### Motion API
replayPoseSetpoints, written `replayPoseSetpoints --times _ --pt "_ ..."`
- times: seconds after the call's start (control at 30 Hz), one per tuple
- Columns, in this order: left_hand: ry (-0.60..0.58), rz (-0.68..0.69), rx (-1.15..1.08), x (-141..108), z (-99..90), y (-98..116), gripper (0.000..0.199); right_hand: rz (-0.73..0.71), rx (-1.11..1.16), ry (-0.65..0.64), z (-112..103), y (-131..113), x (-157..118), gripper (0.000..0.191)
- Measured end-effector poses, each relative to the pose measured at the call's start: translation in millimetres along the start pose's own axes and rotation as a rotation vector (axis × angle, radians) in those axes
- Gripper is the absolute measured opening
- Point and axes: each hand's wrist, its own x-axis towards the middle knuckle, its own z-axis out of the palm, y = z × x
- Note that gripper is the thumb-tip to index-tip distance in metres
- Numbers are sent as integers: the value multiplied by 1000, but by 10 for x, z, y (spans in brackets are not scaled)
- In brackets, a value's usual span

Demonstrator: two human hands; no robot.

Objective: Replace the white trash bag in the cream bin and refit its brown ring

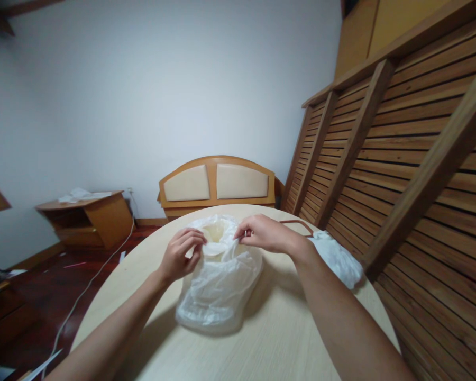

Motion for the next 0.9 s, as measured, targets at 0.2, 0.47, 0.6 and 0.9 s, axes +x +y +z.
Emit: replayPoseSetpoints --times 0.2,0.47,0.6,0.9 --pt "87 -254 -6 -4 -4 -47 15 26 11 -57 -12 -105 -1 20" --pt "132 -378 -4 15 -16 -24 16 45 -64 -48 26 -72 2 21" --pt "1 -114 -116 74 -65 133 19 13 29 -102 8 -128 -2 28" --pt "-192 -25 -127 94 -43 190 4 -35 -2 38 -42 -16 -42 43"
